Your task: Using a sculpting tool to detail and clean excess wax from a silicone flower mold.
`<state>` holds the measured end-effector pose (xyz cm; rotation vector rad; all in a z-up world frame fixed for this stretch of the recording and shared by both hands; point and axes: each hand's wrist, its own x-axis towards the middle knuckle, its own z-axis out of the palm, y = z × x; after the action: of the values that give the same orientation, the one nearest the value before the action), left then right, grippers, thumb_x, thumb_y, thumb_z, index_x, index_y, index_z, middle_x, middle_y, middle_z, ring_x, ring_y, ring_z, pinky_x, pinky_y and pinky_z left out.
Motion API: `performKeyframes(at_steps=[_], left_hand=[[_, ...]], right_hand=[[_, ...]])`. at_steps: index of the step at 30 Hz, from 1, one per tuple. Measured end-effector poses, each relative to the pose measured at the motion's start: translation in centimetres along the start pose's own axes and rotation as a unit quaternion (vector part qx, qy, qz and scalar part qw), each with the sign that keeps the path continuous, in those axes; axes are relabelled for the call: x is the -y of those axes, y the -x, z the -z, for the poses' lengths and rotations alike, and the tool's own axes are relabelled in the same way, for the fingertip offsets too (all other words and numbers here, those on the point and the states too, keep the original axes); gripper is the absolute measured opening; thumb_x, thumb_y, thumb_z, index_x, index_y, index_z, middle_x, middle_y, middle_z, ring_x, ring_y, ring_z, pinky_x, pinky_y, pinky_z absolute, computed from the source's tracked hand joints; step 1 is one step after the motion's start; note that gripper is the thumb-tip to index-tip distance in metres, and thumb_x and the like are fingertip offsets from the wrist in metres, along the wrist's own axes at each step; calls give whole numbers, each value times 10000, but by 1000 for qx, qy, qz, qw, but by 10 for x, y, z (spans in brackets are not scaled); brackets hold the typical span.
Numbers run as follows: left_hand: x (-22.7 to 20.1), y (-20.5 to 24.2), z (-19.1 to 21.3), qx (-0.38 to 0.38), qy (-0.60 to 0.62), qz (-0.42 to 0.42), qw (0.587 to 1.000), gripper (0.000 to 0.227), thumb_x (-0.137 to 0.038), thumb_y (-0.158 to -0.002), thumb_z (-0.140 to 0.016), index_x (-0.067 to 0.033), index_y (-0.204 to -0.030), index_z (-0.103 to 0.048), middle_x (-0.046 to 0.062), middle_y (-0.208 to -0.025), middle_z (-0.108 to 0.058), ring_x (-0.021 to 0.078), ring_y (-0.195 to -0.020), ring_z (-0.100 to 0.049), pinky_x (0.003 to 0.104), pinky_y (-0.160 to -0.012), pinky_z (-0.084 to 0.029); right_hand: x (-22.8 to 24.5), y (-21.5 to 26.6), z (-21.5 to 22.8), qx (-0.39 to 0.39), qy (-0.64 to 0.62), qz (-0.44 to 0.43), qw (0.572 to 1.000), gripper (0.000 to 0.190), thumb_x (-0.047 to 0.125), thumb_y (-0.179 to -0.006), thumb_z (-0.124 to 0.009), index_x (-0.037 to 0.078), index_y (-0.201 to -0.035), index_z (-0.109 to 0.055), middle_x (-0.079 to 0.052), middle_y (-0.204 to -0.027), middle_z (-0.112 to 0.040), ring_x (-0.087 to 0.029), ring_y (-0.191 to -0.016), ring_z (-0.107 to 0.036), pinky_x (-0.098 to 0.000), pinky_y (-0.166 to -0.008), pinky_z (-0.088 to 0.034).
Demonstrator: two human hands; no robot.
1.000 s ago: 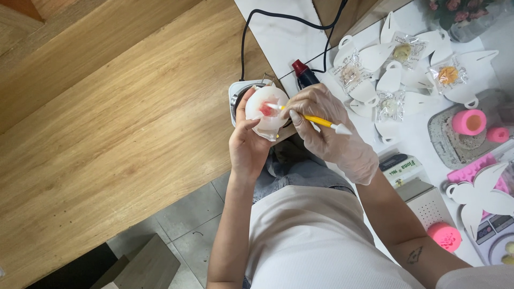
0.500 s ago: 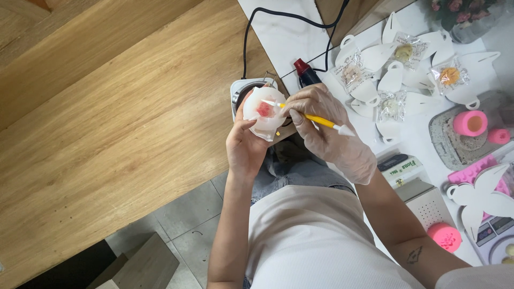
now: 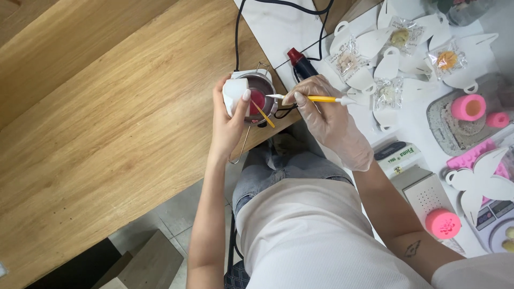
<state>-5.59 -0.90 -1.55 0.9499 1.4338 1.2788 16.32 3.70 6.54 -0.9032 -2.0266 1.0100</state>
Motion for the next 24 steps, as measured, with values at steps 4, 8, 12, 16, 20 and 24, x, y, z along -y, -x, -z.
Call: performKeyframes(at_steps=[4,8,12,16,20,24], left_hand=[[10,-13,9,20,-350,-149,925,727,-275,-967,-799,-19,-1510,-389,211,-1402,-506,374,-1279,-501,489,-1077,-461],[20,-27,12,74,-468,-235,849,836,-302,-781,-922,-19,-1418,-460,203,-1274,-503,393,-1169,-493,490,-987,-474],[33,-33,18,94,-493,-270,822,855,-296,-712,-927,2,-1371,-470,191,-1304,-524,388,-1157,-507,479,-969,-482],[33,-29,22,97,-524,-253,807,827,-294,-713,-932,-10,-1357,-498,160,-1271,-543,378,-1138,-515,476,-965,-487],[48,-29,30,95,-568,-222,787,766,-243,-720,-912,-50,-1357,-533,135,-1257,-548,338,-1116,-522,456,-953,-499],[37,-28,20,63,-541,-234,805,767,-307,-763,-921,8,-1333,-516,185,-1175,-521,360,-1060,-492,463,-884,-492]], right_hand=[[-15,3,-7,5,-13,-43,999,225,158,-1132,-484,18,-1066,-647,-111,-1023,-638,-249,-963,-602,-359,-901,-505],[-41,6,-19,-2,8,7,1000,211,154,-1137,-491,19,-1070,-637,-108,-1007,-650,-271,-985,-601,-381,-925,-493],[-51,9,-25,3,-6,-16,1000,209,163,-1120,-501,20,-1068,-644,-104,-960,-653,-255,-954,-608,-380,-888,-505],[-60,12,-30,5,-16,-54,998,217,170,-1110,-506,26,-1054,-658,-104,-922,-650,-256,-906,-597,-374,-850,-505],[-69,12,-35,-10,-7,-2,1000,236,185,-1125,-500,25,-1052,-657,-103,-964,-665,-270,-972,-616,-377,-872,-512],[-73,10,-37,-4,-15,-28,999,250,195,-1119,-498,31,-1051,-673,-102,-928,-642,-250,-906,-608,-370,-812,-511]])
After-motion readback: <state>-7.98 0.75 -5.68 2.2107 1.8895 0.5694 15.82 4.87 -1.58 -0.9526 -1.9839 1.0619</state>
